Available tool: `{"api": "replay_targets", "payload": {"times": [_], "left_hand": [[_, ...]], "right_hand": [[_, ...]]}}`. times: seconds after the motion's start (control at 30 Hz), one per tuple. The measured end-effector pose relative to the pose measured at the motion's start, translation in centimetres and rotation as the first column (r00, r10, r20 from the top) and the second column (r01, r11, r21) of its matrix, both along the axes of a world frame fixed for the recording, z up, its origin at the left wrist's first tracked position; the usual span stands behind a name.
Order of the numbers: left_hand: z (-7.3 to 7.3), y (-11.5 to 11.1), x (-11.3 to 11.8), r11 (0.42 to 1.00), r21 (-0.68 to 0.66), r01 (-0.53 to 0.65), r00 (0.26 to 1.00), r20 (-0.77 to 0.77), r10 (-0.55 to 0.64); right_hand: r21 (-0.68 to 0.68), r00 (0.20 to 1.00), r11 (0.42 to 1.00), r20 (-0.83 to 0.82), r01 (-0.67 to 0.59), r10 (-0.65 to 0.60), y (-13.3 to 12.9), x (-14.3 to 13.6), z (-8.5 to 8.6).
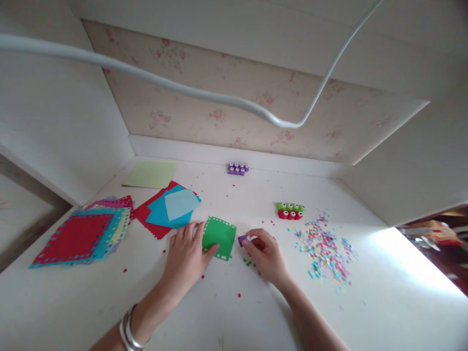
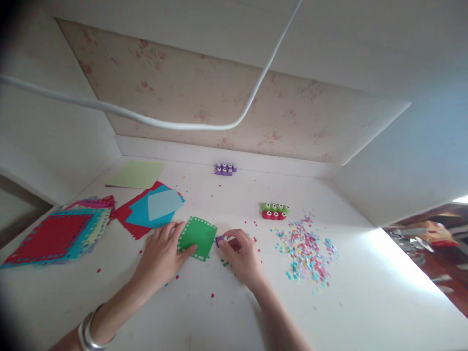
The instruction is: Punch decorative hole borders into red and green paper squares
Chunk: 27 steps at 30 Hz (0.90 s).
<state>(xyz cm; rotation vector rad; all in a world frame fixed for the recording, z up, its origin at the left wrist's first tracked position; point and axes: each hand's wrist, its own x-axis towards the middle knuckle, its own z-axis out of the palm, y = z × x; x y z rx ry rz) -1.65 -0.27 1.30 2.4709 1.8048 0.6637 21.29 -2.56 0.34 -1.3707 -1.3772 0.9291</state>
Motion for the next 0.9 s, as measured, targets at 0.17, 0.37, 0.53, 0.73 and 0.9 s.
{"api": "replay_targets", "payload": {"times": [0.17,0.37,0.53,0.73,0.9], "left_hand": [[-0.4,1.6,0.5,0.992,-0.115,0.044,0.999,0.027,-0.041],[-1.3,4.2,0.6,0.971,-0.196,0.140,0.938,0.341,-0.066],[-1.0,3.8,0.8,0.927,-0.356,0.118,0.830,0.548,0.104],[1.3,2.9,1.4,0.839,-0.433,0.330,0.775,0.632,0.022],[2.2,2.7,1.7,0.810,-0.499,0.308,0.668,0.719,0.190]], "right_hand": [[-0.091,0.972,0.996,-0.233,-0.008,-0.013,0.0,-0.3,0.1],[-0.176,0.874,0.978,-0.486,-0.112,0.012,0.2,-0.5,1.7],[-0.203,0.811,0.959,-0.583,-0.198,0.044,0.3,-0.3,1.7],[-0.201,0.799,0.965,-0.602,-0.171,0.016,0.7,-0.1,1.6],[-0.148,0.865,0.984,-0.502,-0.097,0.010,0.8,0.2,1.2]]}}
